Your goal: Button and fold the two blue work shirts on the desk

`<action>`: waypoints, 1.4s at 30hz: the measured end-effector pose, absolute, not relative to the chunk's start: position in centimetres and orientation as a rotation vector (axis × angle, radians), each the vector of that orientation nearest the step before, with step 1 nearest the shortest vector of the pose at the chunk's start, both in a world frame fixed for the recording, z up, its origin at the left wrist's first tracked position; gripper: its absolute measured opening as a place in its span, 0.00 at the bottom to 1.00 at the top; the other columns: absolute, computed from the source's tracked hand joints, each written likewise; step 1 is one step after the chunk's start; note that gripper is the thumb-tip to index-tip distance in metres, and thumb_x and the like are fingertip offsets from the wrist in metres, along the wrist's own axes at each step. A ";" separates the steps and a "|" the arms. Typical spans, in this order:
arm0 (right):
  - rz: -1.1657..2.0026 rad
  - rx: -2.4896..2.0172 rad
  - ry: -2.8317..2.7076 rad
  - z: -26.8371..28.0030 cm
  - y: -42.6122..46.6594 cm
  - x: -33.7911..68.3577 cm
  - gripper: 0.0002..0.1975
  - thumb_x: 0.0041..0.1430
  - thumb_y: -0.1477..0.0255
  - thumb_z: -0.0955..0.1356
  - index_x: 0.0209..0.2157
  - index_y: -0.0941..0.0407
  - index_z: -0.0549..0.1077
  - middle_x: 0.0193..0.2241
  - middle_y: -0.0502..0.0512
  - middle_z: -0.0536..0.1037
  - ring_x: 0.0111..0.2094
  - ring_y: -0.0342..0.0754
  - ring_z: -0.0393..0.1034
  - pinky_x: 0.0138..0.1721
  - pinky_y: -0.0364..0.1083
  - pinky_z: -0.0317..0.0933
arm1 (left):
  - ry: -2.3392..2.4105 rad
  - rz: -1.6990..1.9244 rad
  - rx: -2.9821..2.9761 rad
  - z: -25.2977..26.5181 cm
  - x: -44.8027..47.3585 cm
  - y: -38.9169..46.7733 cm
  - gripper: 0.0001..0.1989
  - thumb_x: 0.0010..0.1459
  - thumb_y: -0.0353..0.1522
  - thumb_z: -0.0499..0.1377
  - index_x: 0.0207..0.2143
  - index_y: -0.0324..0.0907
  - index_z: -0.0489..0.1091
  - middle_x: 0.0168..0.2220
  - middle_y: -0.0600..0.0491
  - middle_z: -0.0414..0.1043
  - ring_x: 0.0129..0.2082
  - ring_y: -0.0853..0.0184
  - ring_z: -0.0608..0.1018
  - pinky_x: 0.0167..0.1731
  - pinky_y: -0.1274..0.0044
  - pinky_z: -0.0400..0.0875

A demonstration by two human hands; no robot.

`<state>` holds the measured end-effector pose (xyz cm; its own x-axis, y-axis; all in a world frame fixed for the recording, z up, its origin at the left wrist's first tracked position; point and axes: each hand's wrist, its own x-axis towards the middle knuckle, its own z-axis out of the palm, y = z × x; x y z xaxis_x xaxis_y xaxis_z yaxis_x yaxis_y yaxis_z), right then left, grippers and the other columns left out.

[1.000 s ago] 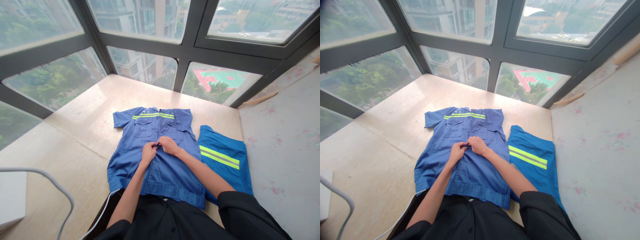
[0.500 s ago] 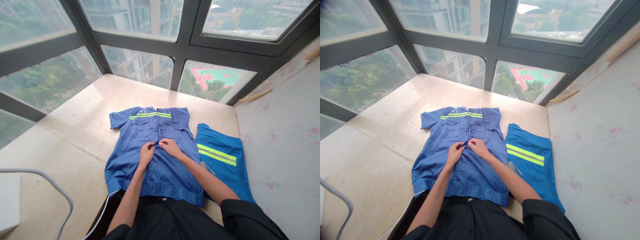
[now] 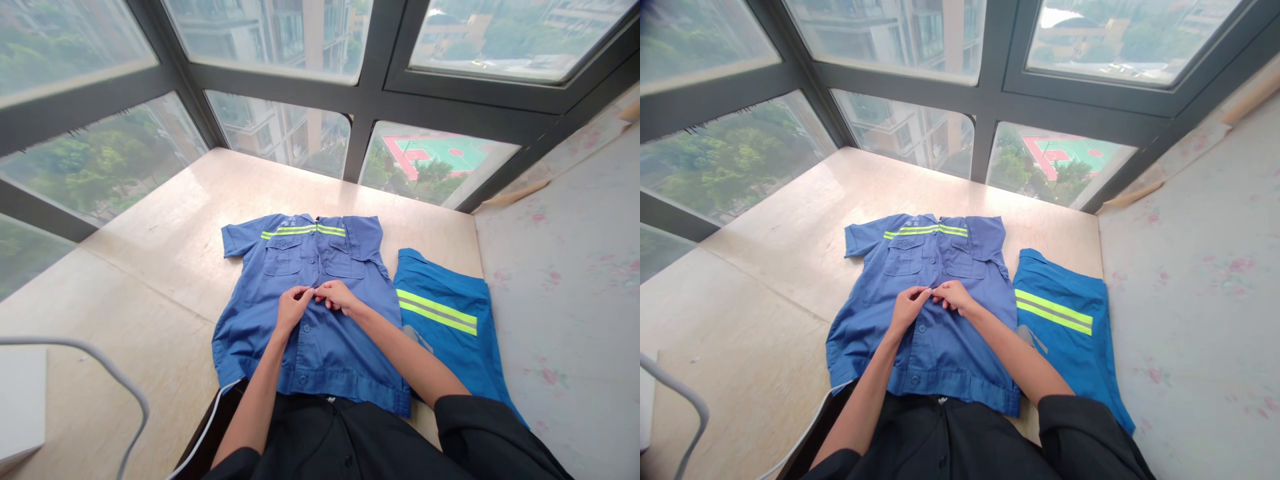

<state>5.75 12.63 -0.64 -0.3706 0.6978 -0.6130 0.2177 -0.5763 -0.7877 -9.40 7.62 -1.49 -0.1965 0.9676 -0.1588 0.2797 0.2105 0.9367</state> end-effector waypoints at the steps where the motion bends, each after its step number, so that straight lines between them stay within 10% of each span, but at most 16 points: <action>1: 2.004 -1.526 -1.232 -0.6 12.6 5.7 0.09 0.55 0.71 0.71 0.23 0.59 0.71 0.22 0.47 0.76 0.12 0.33 0.56 0.10 0.36 0.38 | 1.662 1.029 1.222 -1.4 -9.4 7.7 0.14 0.51 0.40 0.60 0.34 0.38 0.78 0.33 0.49 0.80 0.33 0.63 0.79 0.37 0.74 0.71; 13: 1.862 -1.488 -1.410 -0.6 12.1 6.1 0.06 0.56 0.72 0.68 0.26 0.58 0.73 0.21 0.46 0.74 0.13 0.34 0.55 0.13 0.36 0.44 | 1.890 0.869 1.494 -1.1 -10.1 8.4 0.11 0.56 0.36 0.58 0.26 0.40 0.74 0.26 0.54 0.75 0.27 0.68 0.74 0.31 0.77 0.66; 23: 1.104 -1.381 -1.916 -1.1 10.5 6.4 0.09 0.61 0.70 0.64 0.40 0.56 0.74 0.34 0.52 0.78 0.30 0.44 0.71 0.37 0.44 0.67 | 1.936 0.637 2.139 -2.2 -9.0 4.8 0.17 0.64 0.32 0.51 0.53 0.41 0.71 0.55 0.40 0.70 0.56 0.54 0.71 0.53 0.64 0.65; 30: 0.554 -1.354 -2.468 -2.0 8.4 10.0 0.25 0.63 0.66 0.65 0.60 0.61 0.65 0.63 0.68 0.61 0.64 0.59 0.54 0.62 0.58 0.53 | 1.945 0.453 2.234 -3.0 -8.5 2.7 0.27 0.66 0.42 0.47 0.64 0.40 0.60 0.66 0.41 0.56 0.67 0.50 0.57 0.63 0.54 0.47; 42: 0.182 -1.430 -2.670 -4.8 7.5 13.0 0.32 0.68 0.55 0.58 0.67 0.57 0.54 0.69 0.63 0.49 0.69 0.58 0.41 0.66 0.61 0.41 | 1.952 0.393 2.320 -3.9 -9.1 2.4 0.35 0.65 0.50 0.46 0.66 0.37 0.55 0.68 0.39 0.50 0.68 0.51 0.54 0.64 0.54 0.45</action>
<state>12.97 7.52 -4.81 -0.5515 0.8333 0.0378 0.8205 0.5500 -0.1557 -9.07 2.44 -3.91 0.1529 0.9781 0.1411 0.9564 -0.1824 0.2280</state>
